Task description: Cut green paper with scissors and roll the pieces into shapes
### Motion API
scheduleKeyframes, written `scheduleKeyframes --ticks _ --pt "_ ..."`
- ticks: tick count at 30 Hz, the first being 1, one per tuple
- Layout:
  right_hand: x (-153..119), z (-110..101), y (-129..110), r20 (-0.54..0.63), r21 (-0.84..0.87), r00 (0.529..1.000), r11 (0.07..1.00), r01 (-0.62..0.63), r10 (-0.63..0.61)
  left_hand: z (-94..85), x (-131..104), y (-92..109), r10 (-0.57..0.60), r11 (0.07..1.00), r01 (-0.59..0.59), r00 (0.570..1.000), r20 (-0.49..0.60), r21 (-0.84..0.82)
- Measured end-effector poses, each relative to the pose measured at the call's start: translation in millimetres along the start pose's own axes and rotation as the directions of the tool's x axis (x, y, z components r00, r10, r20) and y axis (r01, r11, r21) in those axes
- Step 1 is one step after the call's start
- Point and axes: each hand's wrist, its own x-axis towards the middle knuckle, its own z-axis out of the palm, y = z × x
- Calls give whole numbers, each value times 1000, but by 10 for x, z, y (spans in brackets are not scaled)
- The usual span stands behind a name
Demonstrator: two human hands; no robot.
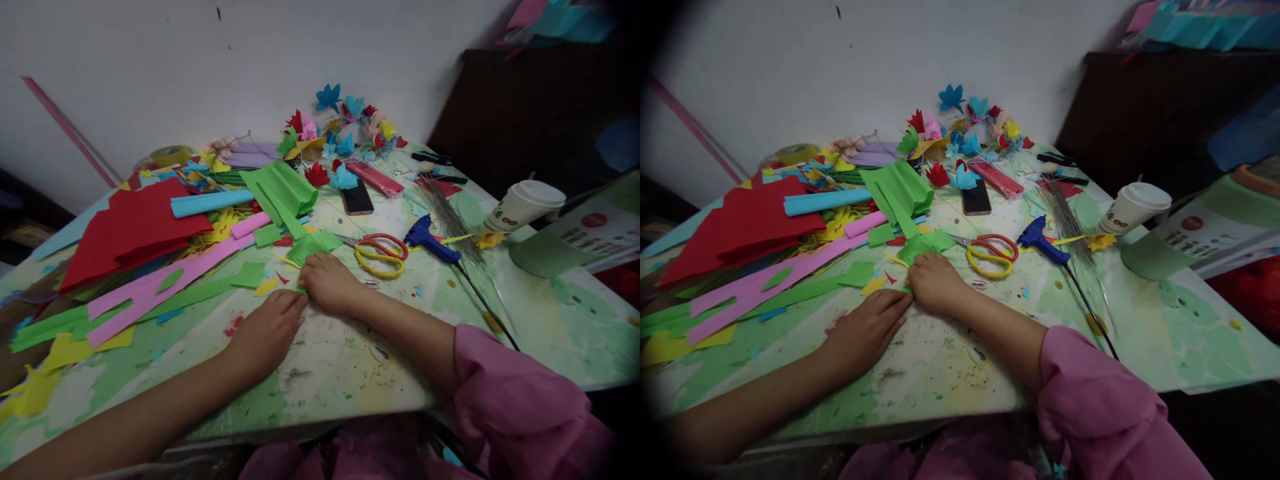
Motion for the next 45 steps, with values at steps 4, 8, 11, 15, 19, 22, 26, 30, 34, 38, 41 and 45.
scheduleKeyframes --ticks 4,8,11,15,19,22,26,30,34,38,41,45 --pt "-5 21 9 -20 8 1000 1000 -9 9 3 -13 15 -43 999 43 999 32 -16" --pt "-16 43 20 -48 12 997 998 -54 54 6 -58 18 -94 995 93 995 37 37" --pt "-14 68 34 -63 8 992 994 -112 112 5 -78 17 -117 991 115 993 32 63" --pt "-15 78 70 -78 24 979 982 -189 190 -8 -77 20 -121 991 118 992 47 60" --pt "-58 21 103 -82 146 981 976 -160 173 -23 -58 29 -120 992 119 992 37 36" --pt "-104 -18 103 -115 234 992 972 -20 48 -45 -34 28 -125 992 126 991 42 -19" --pt "-123 12 117 -145 314 989 948 50 -4 -75 0 -9 -104 982 103 995 5 -156" --pt "-100 75 164 -177 470 982 882 27 64 -69 28 -102 -140 943 109 987 -77 -315" --pt "-99 56 158 -373 572 917 813 108 141 -37 66 -209 -365 856 250 912 -186 -453" --pt "-128 8 96 -519 495 854 824 275 27 -32 105 -261 -435 766 299 893 -117 -570" --pt "-142 10 69 -500 435 863 842 317 -67 -42 118 -273 -340 834 215 926 -165 -507" --pt "-142 31 77 -492 391 865 862 322 -100 -33 115 -301 -179 946 93 949 -261 -310"
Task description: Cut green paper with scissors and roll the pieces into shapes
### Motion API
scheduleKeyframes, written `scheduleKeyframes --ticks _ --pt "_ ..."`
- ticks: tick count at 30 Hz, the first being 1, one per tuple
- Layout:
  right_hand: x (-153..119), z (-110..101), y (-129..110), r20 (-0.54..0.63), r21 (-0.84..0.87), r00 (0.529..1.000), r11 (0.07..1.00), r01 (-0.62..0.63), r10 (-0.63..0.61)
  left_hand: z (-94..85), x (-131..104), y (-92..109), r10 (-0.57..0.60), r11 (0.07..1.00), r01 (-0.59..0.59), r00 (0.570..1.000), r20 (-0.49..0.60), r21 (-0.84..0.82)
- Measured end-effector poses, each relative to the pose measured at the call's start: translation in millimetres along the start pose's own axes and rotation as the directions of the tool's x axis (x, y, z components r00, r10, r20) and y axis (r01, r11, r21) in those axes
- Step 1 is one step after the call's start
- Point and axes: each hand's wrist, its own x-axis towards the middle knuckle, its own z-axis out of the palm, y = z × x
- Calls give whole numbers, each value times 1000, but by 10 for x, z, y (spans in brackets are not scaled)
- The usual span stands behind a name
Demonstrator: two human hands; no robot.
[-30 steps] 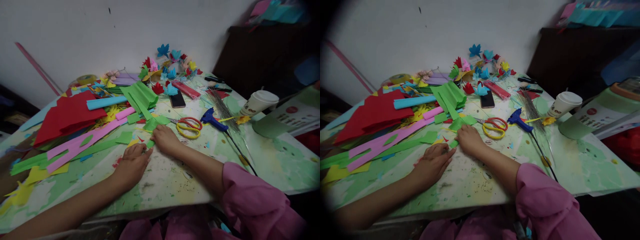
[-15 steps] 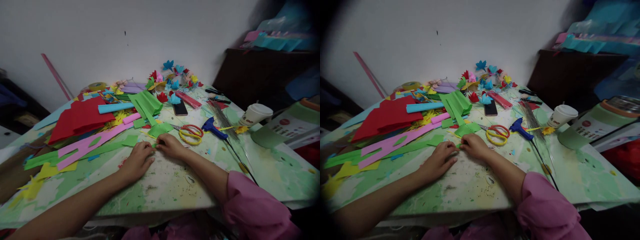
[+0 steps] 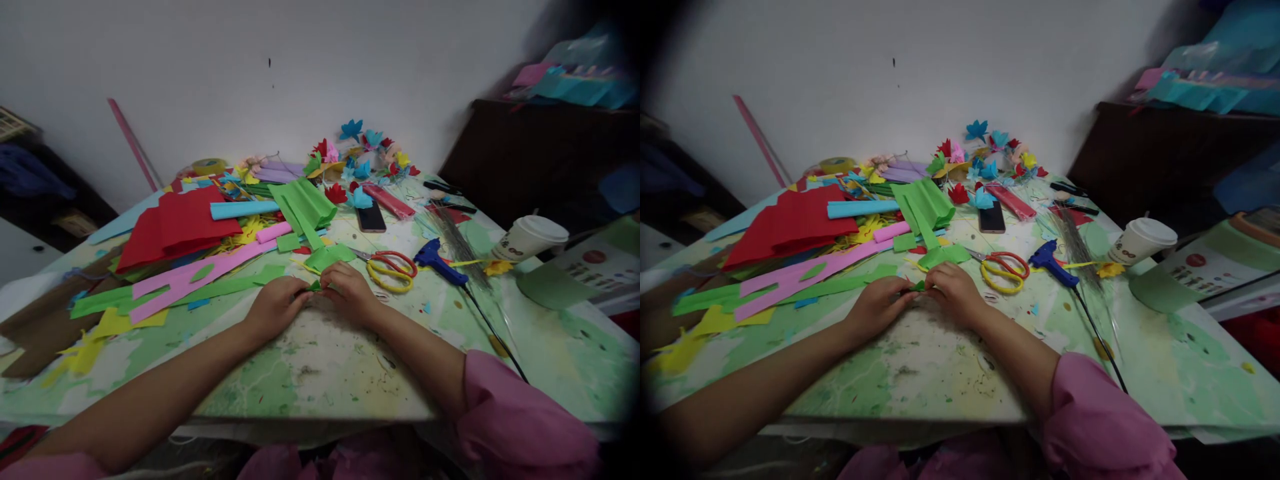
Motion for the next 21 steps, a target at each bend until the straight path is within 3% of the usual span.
scheduleKeyframes --ticks 11,15,21 --pt "-22 -40 -38 27 -92 999 996 -18 20 31 29 3 167 984 -162 984 -69 73" --pt "-26 -52 -27 153 -178 987 984 -19 47 104 40 21 238 958 -238 971 18 161" --pt "-3 -40 13 318 -214 945 977 -6 75 131 26 65 211 897 -290 944 254 333"
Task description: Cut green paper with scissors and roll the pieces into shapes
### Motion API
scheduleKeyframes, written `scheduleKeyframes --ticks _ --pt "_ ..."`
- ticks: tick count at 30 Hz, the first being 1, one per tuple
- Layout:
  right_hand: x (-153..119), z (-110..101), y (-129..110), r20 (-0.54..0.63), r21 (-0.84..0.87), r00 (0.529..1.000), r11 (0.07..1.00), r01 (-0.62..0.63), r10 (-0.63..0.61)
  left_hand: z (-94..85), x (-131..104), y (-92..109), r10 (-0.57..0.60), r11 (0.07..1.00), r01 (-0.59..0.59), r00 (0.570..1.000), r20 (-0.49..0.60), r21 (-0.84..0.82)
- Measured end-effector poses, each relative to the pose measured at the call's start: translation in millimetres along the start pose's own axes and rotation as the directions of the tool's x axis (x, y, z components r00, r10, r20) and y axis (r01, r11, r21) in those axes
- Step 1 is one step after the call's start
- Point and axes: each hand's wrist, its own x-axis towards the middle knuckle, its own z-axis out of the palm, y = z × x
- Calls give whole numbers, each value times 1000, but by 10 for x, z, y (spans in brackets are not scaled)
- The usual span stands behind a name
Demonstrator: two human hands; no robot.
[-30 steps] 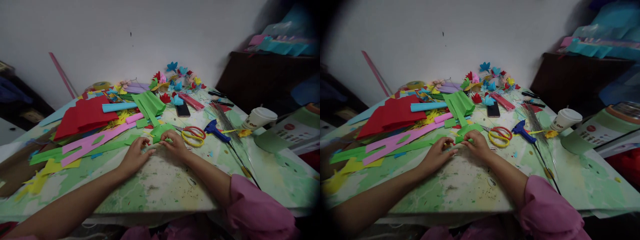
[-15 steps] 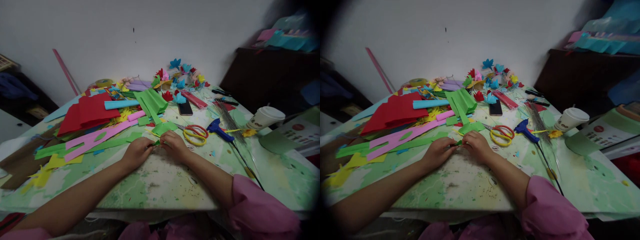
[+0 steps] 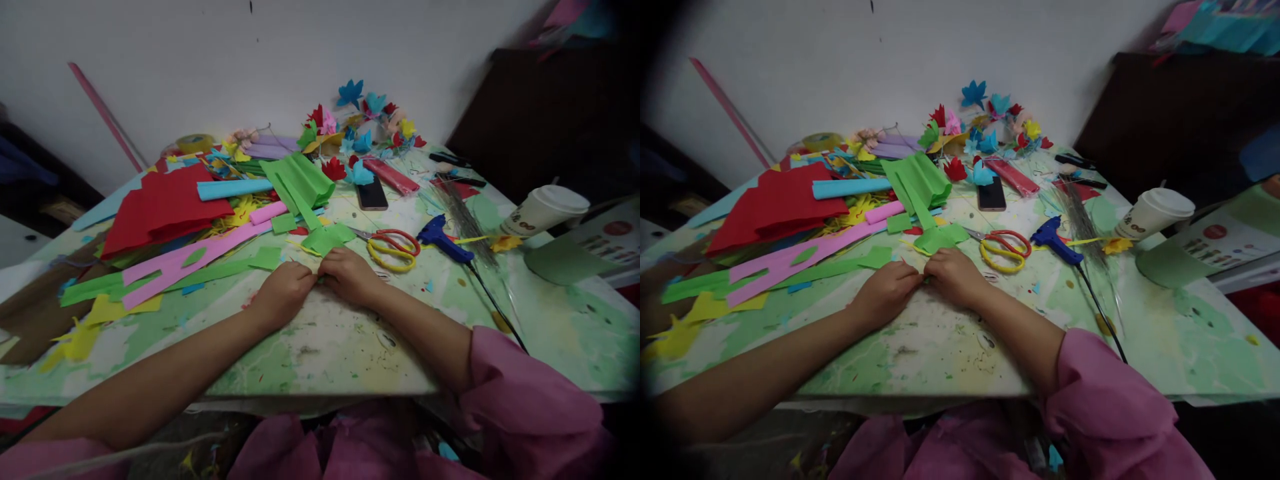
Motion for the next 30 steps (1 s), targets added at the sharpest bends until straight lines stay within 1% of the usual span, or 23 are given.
scheduleKeyframes --ticks 3,6,9,13,15,17,20,22,23,25,30 --pt "-3 -23 -17 12 13 1000 1000 -5 5 -23 -11 15 -6 999 4 999 54 33" --pt "-32 -46 -28 20 49 1000 999 -4 3 -46 -27 25 -11 999 9 996 89 31" --pt "-77 -57 -19 23 71 1000 997 -9 7 -78 -57 36 -26 999 29 996 89 -26" --pt "-119 -69 1 30 46 1000 999 3 -4 -125 -100 62 -53 995 61 994 96 -82" --pt "-121 -78 0 36 1 999 999 38 -38 -141 -108 77 -52 995 61 992 114 -73" --pt "-112 -84 -13 48 -77 994 992 100 -97 -149 -108 87 -56 995 66 991 125 -71" --pt "-94 -77 -53 102 -198 973 955 223 -206 -154 -106 91 -66 994 77 989 132 -79" --pt "-86 -63 -82 135 -234 960 933 273 -246 -157 -107 86 -69 993 80 989 131 -88" --pt "-84 -55 -92 141 -239 959 932 274 -246 -158 -108 83 -71 992 84 989 130 -95" --pt "-82 -37 -103 136 -232 969 944 233 -206 -160 -112 75 -73 990 88 989 130 -111" --pt "-77 16 -72 107 -157 994 986 50 -33 -159 -119 65 -69 986 87 989 132 -141"
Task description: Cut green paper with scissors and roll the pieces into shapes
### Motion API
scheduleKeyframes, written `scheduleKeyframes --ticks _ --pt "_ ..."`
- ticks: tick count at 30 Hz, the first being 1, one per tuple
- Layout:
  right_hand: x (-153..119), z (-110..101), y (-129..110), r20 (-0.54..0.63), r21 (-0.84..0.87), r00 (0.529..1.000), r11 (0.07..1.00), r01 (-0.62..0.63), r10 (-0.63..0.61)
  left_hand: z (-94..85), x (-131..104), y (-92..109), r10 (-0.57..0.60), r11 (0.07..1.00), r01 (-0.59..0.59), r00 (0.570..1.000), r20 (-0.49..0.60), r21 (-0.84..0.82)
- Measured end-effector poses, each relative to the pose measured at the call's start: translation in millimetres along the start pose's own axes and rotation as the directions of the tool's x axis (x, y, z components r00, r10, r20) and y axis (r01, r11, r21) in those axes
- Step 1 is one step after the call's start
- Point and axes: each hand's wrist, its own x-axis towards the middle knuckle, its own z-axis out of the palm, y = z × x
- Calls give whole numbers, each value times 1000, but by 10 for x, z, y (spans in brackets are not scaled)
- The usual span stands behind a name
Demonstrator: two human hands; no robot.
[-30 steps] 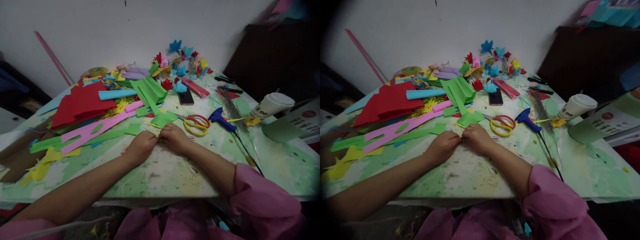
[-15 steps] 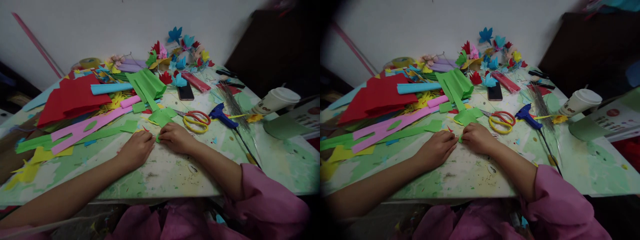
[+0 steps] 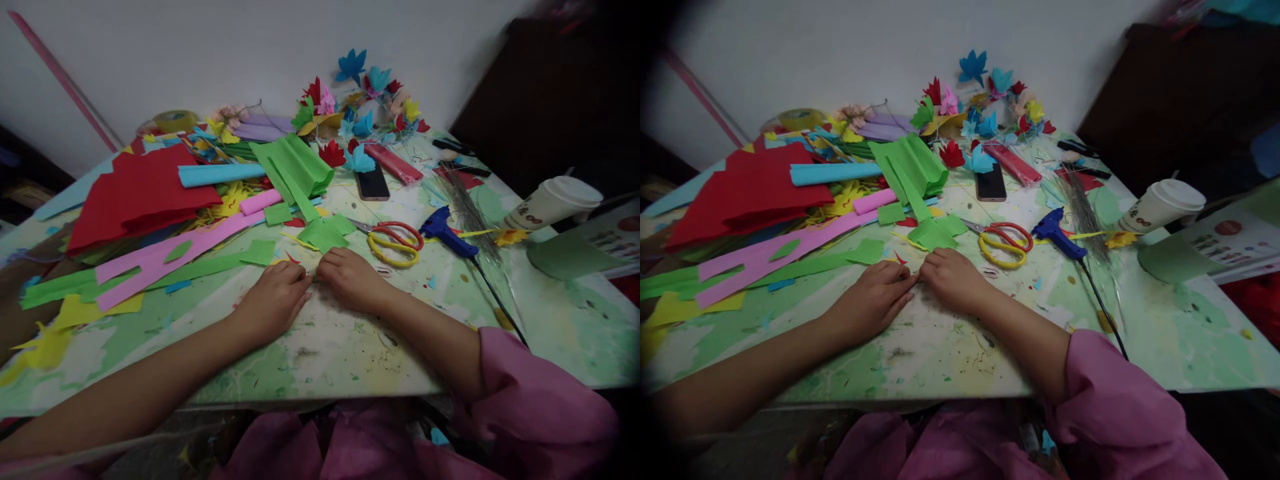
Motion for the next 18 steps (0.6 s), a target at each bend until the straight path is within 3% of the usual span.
scheduleKeyframes --ticks 3,7,18 --pt "17 38 12 11 30 995 995 -98 98 2 0 5 0 1000 0 1000 2 3" --pt "37 38 -1 34 17 990 990 -139 138 -2 3 16 -15 999 14 1000 22 31" --pt "-7 -75 -20 22 106 998 992 -66 64 -19 4 37 -23 1000 23 1000 -2 -9"
